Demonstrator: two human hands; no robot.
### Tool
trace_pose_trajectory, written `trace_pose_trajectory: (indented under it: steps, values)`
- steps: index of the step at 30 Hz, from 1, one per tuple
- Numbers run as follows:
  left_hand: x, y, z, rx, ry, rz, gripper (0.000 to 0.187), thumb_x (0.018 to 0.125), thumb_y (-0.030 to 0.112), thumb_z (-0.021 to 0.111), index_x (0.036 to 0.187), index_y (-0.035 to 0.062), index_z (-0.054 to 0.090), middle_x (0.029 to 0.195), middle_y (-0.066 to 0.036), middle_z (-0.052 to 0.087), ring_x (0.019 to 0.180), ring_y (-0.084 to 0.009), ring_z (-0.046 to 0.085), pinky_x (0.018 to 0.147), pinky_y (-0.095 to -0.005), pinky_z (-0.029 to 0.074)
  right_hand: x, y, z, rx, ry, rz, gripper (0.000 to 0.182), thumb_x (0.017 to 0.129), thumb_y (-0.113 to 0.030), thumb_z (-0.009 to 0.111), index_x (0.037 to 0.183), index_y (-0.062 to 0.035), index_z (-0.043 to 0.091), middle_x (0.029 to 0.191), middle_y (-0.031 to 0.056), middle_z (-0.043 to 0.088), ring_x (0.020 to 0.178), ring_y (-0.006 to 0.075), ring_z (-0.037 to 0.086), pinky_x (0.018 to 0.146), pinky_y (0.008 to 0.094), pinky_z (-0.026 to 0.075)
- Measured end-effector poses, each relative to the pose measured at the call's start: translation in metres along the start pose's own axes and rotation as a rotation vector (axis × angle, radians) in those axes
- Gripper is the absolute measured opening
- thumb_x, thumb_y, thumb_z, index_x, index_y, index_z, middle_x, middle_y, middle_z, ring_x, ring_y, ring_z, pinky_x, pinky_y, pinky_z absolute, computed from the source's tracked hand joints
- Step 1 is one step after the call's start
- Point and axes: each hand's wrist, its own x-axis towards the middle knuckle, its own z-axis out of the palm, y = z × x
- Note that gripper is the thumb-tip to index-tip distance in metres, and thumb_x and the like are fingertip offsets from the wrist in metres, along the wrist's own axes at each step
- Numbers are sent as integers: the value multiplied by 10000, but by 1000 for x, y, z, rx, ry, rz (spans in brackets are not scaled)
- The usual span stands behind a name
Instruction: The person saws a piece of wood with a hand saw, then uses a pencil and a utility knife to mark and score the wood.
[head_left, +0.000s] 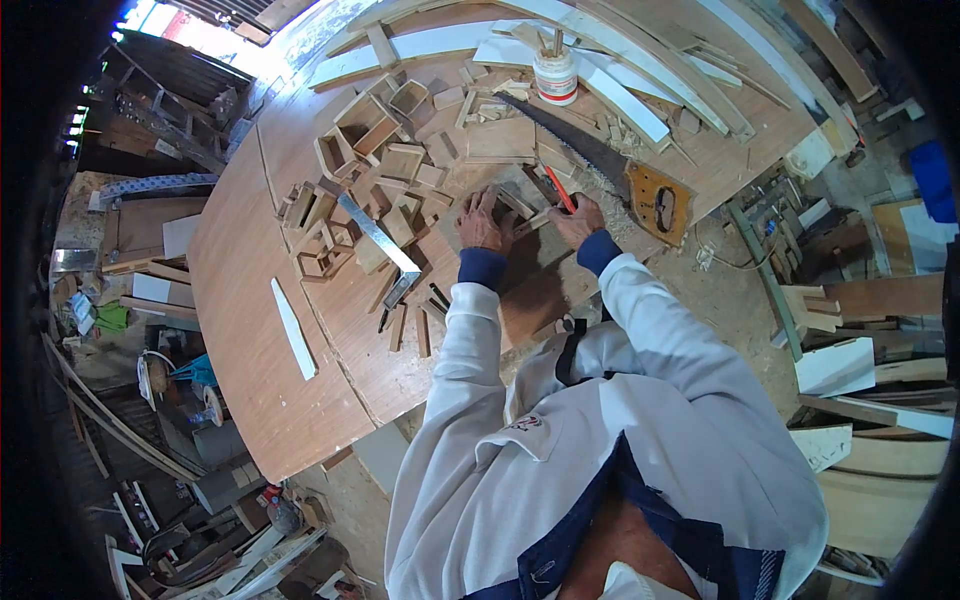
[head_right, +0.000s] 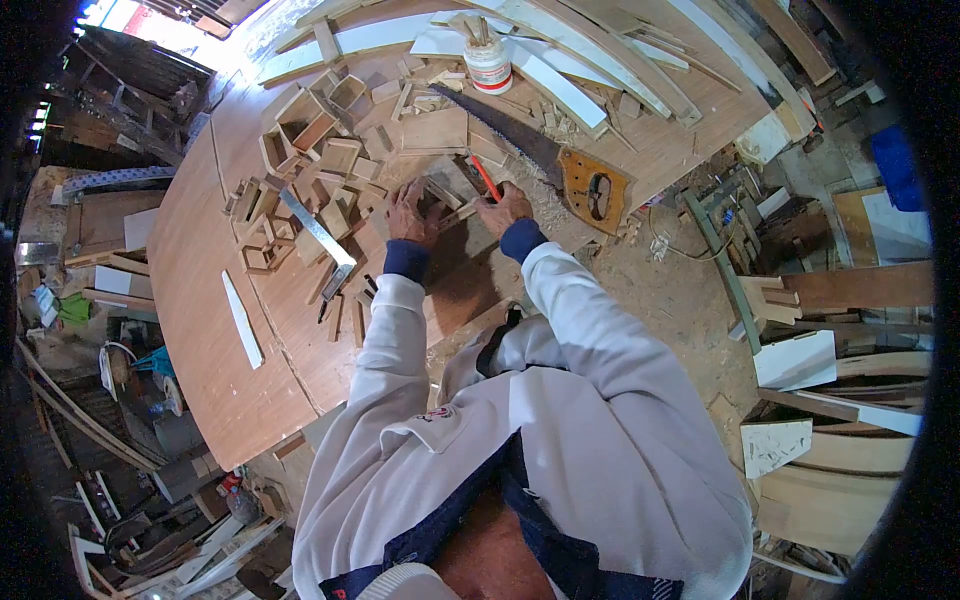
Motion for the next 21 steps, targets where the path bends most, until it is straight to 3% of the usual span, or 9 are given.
trace_pose_trajectory:
  steps: [4, 6, 11, 13, 15, 17, 19, 21]
  values:
    - [-2, 8, -2, 42, -19, -21, 581, 724, 208, 675, 1259, 111, 472, 1286, -118, 483, 1210, -329, 406, 962, -505, 329, 8, 12, 10, -29, 14, -38, 527, 723, -407, 673, 994, 31, 557, 1019, 261, 595, 985, 382, 569, 872, 409, 450]
    - [-3, 4, 1, 27, 24, 1, 567, 725, 192, 670, 1250, 96, 478, 1278, -131, 486, 1199, -336, 415, 962, -499, 335, 11, 17, 17, -59, 187, -96, 383, 699, -357, 721, 817, -13, 599, 791, 149, 635, 745, 279, 607, 727, 361, 478]
    - [-1, -6, -7, -152, 162, 33, 504, 727, 135, 654, 1203, 54, 507, 1224, -181, 515, 1141, -370, 459, 944, -461, 378, 13, 23, 20, -32, 197, -136, 381, 701, -357, 722, 816, -14, 600, 791, 143, 637, 737, 269, 608, 721, 352, 480]
    - [5, -15, -17, -63, 240, -96, 433, 722, 82, 632, 1145, 42, 547, 1173, -210, 545, 1073, -386, 504, 911, -426, 416, 12, 22, 16, -44, 204, -139, 379, 703, -355, 723, 816, -14, 601, 791, 141, 637, 736, 266, 608, 719, 350, 480]
    - [12, -41, -23, -19, 235, -171, 395, 726, 79, 620, 1115, 42, 566, 1128, -214, 569, 1037, -382, 531, 886, -420, 435, 11, 18, 11, -4, 23, -35, 563, 718, -439, 659, 1020, 26, 565, 1053, 268, 577, 1016, 383, 550, 901, 408, 431]
    - [22, -55, -33, 23, 230, -243, 358, 729, 76, 608, 1084, 43, 584, 1083, -217, 593, 1001, -377, 558, 861, -414, 454, 12, 18, 12, -9, 19, -22, 570, 716, -444, 660, 1024, 27, 564, 1055, 268, 576, 1017, 381, 549, 904, 408, 428]
    - [33, -59, -46, 80, 13, -474, 312, 734, 99, 601, 1043, 55, 604, 1015, -214, 619, 966, -365, 590, 836, -419, 469, 12, 18, 13, -15, 16, -7, 577, 714, -448, 660, 1028, 27, 563, 1057, 268, 575, 1019, 380, 547, 907, 407, 426]
    - [39, -67, -42, 163, 34, -455, 317, 738, 158, 614, 1035, 48, 601, 995, -219, 629, 938, -359, 610, 799, -425, 488, 9, 14, 11, -44, 34, -6, 576, 718, -448, 657, 1027, 28, 556, 1055, 270, 574, 1022, 381, 545, 909, 409, 424]
